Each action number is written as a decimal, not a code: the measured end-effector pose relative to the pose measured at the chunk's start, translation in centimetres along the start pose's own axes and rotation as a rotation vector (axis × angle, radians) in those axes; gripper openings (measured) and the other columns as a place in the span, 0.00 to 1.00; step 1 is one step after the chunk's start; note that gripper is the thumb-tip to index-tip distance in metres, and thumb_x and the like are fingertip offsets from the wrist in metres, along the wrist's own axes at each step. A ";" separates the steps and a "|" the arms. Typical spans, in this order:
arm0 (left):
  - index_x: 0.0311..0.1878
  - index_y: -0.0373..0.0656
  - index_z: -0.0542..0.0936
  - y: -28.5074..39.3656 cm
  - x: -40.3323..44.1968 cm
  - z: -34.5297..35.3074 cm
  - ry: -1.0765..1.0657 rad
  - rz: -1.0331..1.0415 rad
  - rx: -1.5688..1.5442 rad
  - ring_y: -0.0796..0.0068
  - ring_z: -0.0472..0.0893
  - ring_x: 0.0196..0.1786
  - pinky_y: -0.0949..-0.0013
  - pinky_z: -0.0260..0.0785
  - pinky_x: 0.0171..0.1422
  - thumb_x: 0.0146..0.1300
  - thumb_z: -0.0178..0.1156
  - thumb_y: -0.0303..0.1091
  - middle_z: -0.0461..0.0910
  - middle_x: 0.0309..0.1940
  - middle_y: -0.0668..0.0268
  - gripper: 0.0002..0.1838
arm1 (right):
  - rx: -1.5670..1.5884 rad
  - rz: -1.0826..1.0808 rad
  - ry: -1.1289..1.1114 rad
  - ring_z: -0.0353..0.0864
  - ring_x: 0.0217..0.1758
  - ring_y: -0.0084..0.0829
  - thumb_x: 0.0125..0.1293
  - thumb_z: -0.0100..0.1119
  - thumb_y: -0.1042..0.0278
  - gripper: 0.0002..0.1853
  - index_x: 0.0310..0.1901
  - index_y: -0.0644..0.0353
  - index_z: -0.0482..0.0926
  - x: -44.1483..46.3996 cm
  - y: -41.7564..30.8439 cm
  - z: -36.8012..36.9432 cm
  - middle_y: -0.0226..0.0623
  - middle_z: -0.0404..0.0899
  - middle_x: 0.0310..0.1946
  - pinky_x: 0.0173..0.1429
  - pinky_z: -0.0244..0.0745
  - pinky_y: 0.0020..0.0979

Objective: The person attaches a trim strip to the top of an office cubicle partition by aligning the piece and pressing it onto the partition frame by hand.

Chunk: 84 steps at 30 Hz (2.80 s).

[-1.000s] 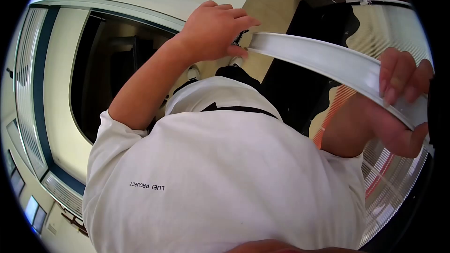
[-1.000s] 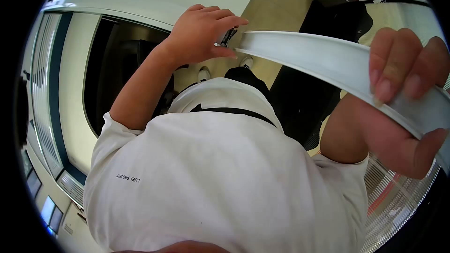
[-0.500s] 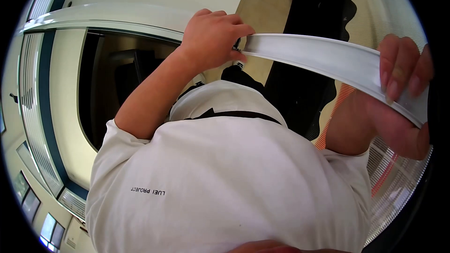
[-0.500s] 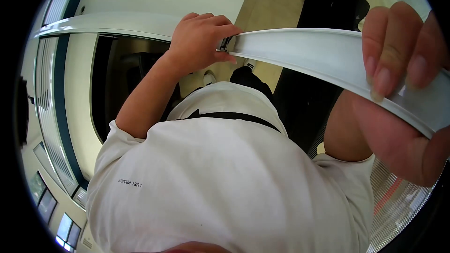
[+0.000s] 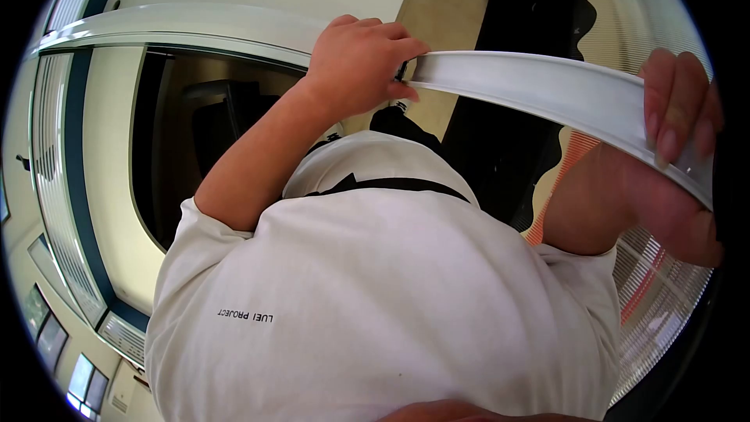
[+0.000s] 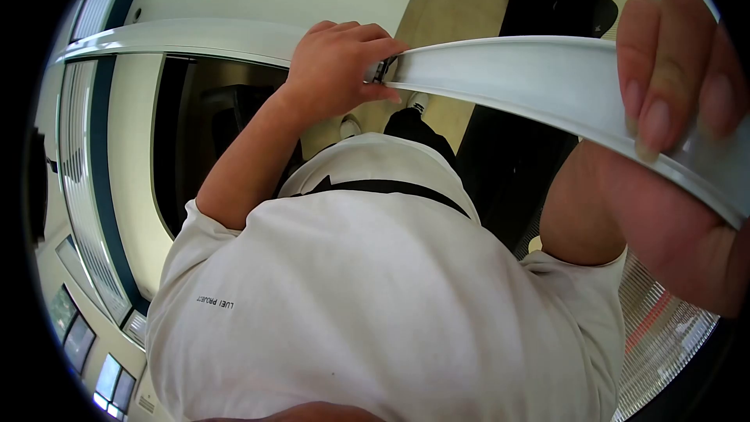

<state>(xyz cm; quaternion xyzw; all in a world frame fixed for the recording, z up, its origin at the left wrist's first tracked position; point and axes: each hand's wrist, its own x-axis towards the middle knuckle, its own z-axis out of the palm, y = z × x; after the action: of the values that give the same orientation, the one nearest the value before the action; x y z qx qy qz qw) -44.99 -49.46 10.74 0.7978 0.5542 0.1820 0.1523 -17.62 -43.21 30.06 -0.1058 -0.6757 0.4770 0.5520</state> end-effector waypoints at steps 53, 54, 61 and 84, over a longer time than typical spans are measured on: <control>0.64 0.60 0.84 1.1 0.5 0.3 -0.060 0.016 0.045 0.70 0.84 0.59 0.61 0.71 0.66 0.57 0.80 0.47 0.87 0.54 0.76 0.30 | -0.093 0.060 0.032 0.73 0.23 0.27 0.65 0.59 0.51 0.19 0.54 0.48 0.74 6.5 2.3 3.7 0.31 0.72 0.31 0.33 0.72 0.31; 0.64 0.60 0.84 1.0 0.5 0.3 -0.070 0.011 0.043 0.70 0.84 0.59 0.60 0.71 0.66 0.57 0.80 0.47 0.87 0.54 0.76 0.30 | -0.093 0.050 0.035 0.73 0.23 0.27 0.65 0.59 0.51 0.19 0.54 0.48 0.74 6.2 2.2 3.6 0.31 0.72 0.31 0.33 0.72 0.31; 0.63 0.59 0.84 0.3 0.4 0.6 -0.054 0.014 0.059 0.71 0.84 0.59 0.61 0.71 0.66 0.57 0.80 0.47 0.87 0.54 0.76 0.30 | -0.050 0.014 0.020 0.73 0.23 0.27 0.66 0.58 0.52 0.19 0.55 0.48 0.73 2.7 1.2 0.9 0.32 0.72 0.31 0.32 0.72 0.32; 0.62 0.58 0.85 0.1 0.0 0.8 0.023 0.044 0.025 0.70 0.85 0.55 0.62 0.71 0.64 0.56 0.79 0.53 0.87 0.51 0.76 0.30 | 0.006 -0.025 -0.165 0.73 0.23 0.29 0.68 0.56 0.53 0.19 0.57 0.50 0.71 3.2 0.6 2.2 0.33 0.73 0.31 0.31 0.73 0.35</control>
<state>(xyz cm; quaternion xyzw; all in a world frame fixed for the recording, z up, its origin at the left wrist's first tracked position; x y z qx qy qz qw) -44.53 -49.57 10.12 0.8096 0.5403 0.1874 0.1321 -20.85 -41.90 31.85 -0.0560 -0.7186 0.4793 0.5008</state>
